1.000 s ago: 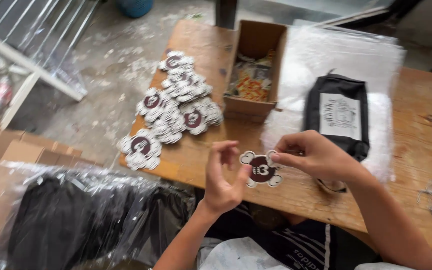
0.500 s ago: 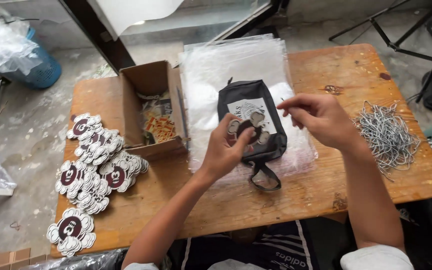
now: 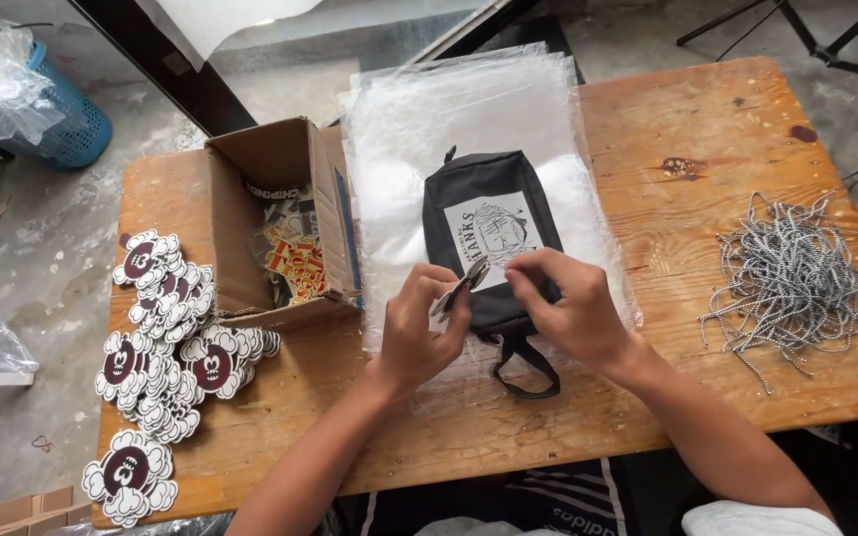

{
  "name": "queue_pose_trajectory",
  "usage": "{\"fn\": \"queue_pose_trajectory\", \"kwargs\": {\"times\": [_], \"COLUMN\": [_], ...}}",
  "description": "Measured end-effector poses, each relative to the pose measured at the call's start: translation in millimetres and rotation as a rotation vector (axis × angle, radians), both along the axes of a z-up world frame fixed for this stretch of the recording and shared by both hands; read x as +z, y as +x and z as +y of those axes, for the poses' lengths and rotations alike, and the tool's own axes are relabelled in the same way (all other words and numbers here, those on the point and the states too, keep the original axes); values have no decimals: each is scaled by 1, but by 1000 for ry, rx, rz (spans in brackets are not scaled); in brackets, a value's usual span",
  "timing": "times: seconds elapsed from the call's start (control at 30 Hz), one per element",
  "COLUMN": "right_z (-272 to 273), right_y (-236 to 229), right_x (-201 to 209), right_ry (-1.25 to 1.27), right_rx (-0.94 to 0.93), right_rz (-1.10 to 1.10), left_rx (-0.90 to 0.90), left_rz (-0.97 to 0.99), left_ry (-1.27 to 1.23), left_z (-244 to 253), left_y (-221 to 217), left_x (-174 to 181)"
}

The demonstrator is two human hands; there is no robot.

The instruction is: The person assembles keychains by attaching a metal chain to a flower-shaped tag and then placing the tag onto a small black pouch. They then place the pouch into a plastic bag and seal it.

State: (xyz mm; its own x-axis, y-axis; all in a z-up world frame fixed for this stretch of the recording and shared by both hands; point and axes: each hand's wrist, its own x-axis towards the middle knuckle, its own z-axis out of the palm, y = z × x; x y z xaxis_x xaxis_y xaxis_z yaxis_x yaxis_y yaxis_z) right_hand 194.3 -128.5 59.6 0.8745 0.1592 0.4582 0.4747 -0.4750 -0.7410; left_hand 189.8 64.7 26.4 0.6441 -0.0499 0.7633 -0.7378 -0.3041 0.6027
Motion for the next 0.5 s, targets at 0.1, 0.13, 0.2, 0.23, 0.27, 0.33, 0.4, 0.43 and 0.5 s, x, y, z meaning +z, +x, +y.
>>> {"fn": "queue_pose_trajectory", "kwargs": {"times": [0.1, 0.13, 0.2, 0.23, 0.27, 0.33, 0.4, 0.43, 0.5], "right_z": [3, 3, 3, 3, 2, 3, 4, 6, 9], "right_y": [-6, -6, -6, -6, -6, -7, -9, -10, -11], "right_x": [-4, -4, -6, -8, -9, -11, -9, -7, -4], "right_ry": [19, 22, 33, 35, 30, 25, 40, 40, 44], "right_rx": [40, 39, 36, 33, 25, 16, 9, 10, 25], "right_rz": [26, 29, 2, 4, -13, -32, -38, -42, -39], "left_rx": [51, 50, 70, 66, 77, 87, 77, 78, 86], "left_rz": [-82, -79, -121, -119, -146, -175, -195, -199, -202], "left_ry": [93, 97, 146, 147, 168, 189, 185, 184, 196], "left_z": [2, 2, 1, 1, 1, 0, 0, -1, -3], "left_y": [0, -1, -1, -1, -1, -2, -2, -2, -2], "left_x": [-6, -7, -9, -11, -13, -13, -9, -10, -13]}}
